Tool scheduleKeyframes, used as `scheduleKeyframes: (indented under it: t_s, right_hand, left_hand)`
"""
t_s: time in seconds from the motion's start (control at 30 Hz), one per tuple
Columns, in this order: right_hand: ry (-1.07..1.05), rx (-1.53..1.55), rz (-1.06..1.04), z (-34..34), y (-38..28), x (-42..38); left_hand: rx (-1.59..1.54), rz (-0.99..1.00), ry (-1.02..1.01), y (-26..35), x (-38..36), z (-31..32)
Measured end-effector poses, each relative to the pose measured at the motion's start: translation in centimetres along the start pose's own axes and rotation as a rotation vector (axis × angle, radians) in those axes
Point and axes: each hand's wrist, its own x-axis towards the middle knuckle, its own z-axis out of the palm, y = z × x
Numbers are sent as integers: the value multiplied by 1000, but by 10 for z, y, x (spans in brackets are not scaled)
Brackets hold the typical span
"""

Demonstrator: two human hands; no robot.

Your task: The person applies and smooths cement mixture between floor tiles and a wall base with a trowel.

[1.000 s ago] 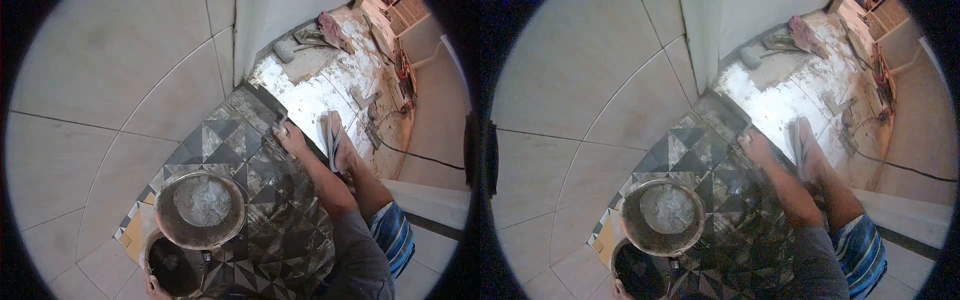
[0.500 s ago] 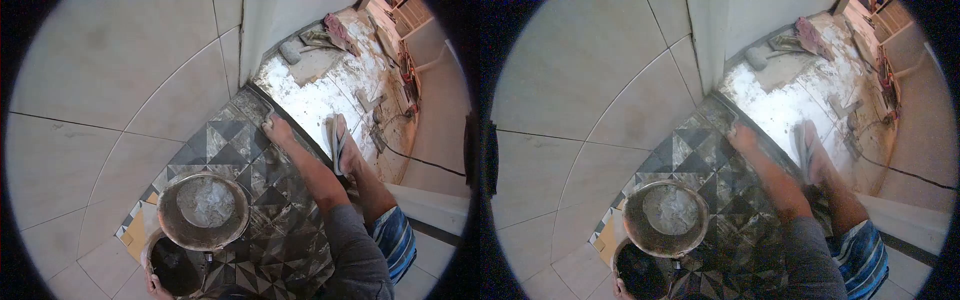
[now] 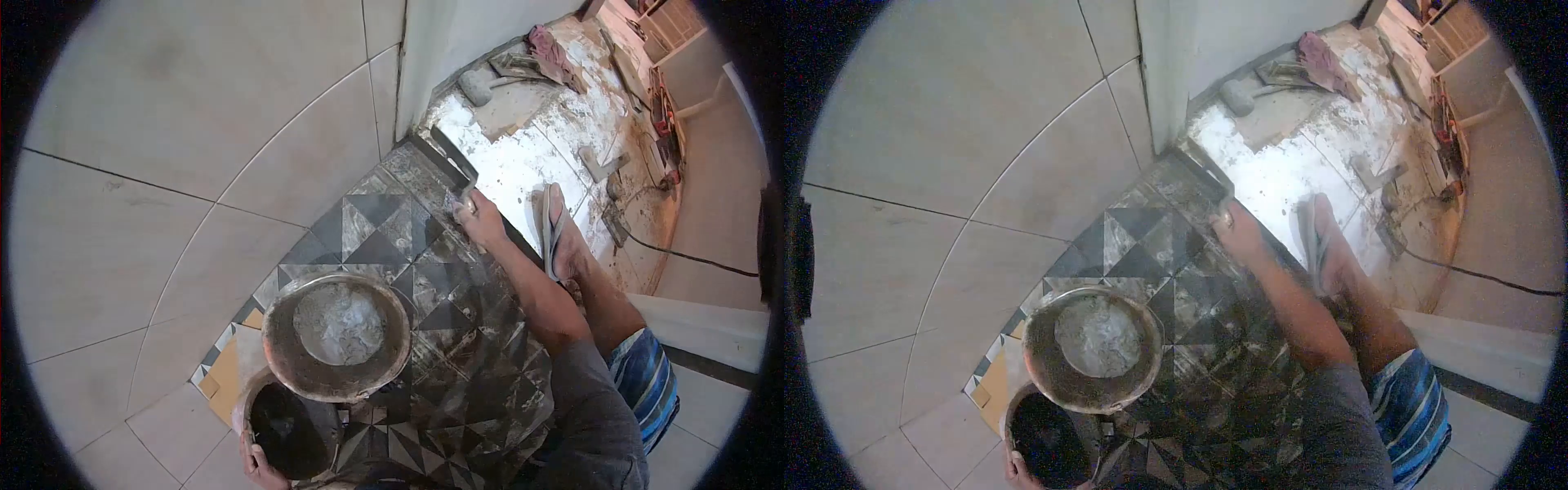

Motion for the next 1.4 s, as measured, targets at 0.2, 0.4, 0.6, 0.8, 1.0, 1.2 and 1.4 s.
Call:
scheduleKeyframes:
  t_s: [0.2, 0.4, 0.6, 0.8, 1.0, 1.2, 1.4]
  right_hand:
    - [-99, -105, 39, 3, 25, -14]
    - [-172, -152, 183, 27, 57, -14]
    - [-127, -70, 164, 22, 55, 3]
    - [-141, -15, 152, -8, 42, -12]
    - [-156, 4, 151, -15, 43, -12]
    - [-76, -26, -10, 28, 39, 9]
    - [-88, -89, 105, 33, 46, 22]
  left_hand:
    - [49, 2, -12, 7, 1, 2]
    - [66, 36, 8, -4, 3, 3]
    - [66, -58, 26, 4, 2, 7]
    - [125, -37, -14, 13, 2, 5]
    - [116, -37, -5, 9, 4, -3]
    - [97, 12, -7, 6, 4, 6]
    - [111, 24, -23, 6, 3, 6]
